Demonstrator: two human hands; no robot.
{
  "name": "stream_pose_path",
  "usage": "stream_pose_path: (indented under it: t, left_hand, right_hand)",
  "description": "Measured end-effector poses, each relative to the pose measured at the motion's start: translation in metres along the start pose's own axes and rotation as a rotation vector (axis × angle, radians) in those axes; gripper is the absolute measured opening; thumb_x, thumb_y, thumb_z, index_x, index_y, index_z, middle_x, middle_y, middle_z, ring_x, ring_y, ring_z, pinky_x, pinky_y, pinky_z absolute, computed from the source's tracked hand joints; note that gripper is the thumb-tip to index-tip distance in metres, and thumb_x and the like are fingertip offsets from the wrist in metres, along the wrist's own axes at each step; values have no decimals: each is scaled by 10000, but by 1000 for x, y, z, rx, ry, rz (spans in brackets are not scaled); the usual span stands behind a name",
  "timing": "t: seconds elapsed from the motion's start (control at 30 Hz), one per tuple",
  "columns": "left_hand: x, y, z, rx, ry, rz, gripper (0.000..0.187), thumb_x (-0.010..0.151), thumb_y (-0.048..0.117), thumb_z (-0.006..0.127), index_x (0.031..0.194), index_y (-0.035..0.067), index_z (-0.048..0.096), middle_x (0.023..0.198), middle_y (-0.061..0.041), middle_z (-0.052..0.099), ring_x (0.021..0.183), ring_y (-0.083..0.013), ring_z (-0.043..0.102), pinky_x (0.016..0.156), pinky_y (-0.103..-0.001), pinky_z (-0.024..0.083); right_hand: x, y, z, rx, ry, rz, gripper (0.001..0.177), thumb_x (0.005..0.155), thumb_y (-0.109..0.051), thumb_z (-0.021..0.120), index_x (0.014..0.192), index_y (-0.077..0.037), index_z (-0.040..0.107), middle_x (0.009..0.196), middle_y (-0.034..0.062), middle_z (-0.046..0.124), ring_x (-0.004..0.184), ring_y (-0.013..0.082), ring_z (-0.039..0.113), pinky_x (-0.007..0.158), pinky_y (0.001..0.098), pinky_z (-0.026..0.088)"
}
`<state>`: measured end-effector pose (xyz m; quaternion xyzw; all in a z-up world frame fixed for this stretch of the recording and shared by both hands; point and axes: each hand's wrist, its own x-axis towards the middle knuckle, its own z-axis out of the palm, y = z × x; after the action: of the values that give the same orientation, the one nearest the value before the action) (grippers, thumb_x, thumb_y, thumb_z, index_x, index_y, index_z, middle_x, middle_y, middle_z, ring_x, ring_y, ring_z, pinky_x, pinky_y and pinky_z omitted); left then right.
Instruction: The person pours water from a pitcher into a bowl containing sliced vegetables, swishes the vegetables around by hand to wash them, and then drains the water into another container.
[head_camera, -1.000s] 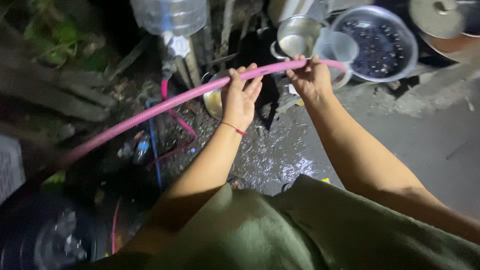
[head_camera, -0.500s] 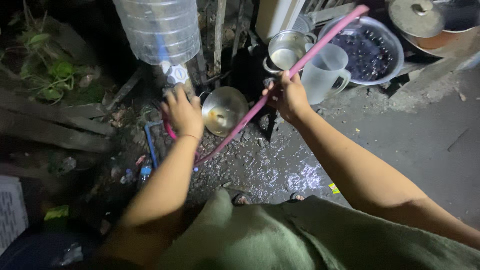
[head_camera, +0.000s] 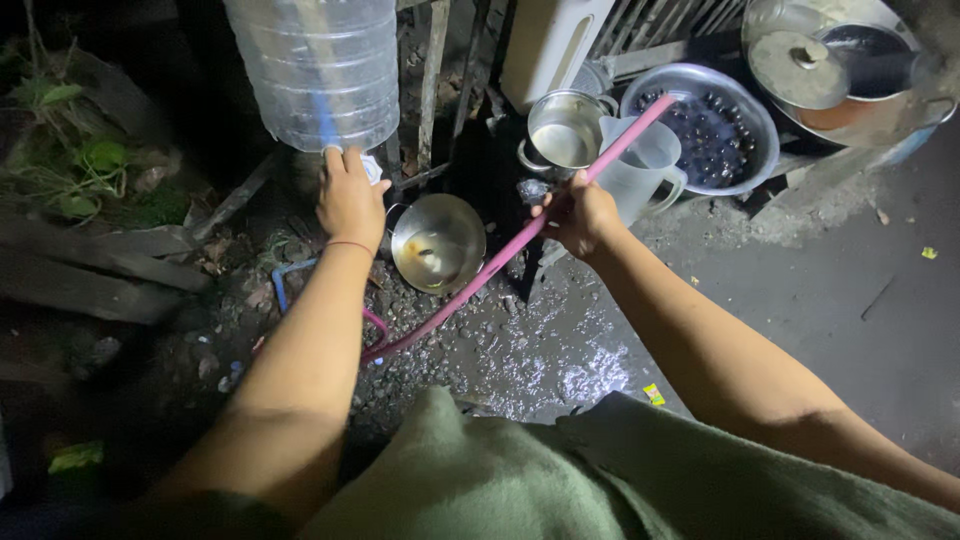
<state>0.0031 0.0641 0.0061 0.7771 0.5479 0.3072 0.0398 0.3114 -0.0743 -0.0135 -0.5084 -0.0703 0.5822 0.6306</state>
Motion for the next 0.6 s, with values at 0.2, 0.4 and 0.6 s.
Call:
stream_pose_path:
  t: [0.2,0.4,0.6]
  left_hand:
    - [-4,33,-6,66,119,-170,590,768,234,890,1198,59,526,1339,-156,476,1158,-426,549,910,-530,472]
    - [-19,99,25,-115,316,-34,584,691,182,868,1190,47,598,1290,-190,492,1115,-434,528,936,-515,428]
    - [14,206,181,-709,-542,-12,347,991,406,559,992,77,670,966,-179,726,878,-356,722,808,-470,551]
  right_hand:
    - [19,-3,-9,109,18,35,391,1083,-486,396,1037,-114,506,763,100,572,736,321,613,897,658,538]
    - [10,-1,-5,45,-13,58,420,1072,-482,340,991,-102,498,783,107,579,746,346,635,856,640,534]
    - [15,10,-16,-98,-36,-24,298,1047,-301,417,1058,-42,563,833,133,603,748,335,629,760,605,523]
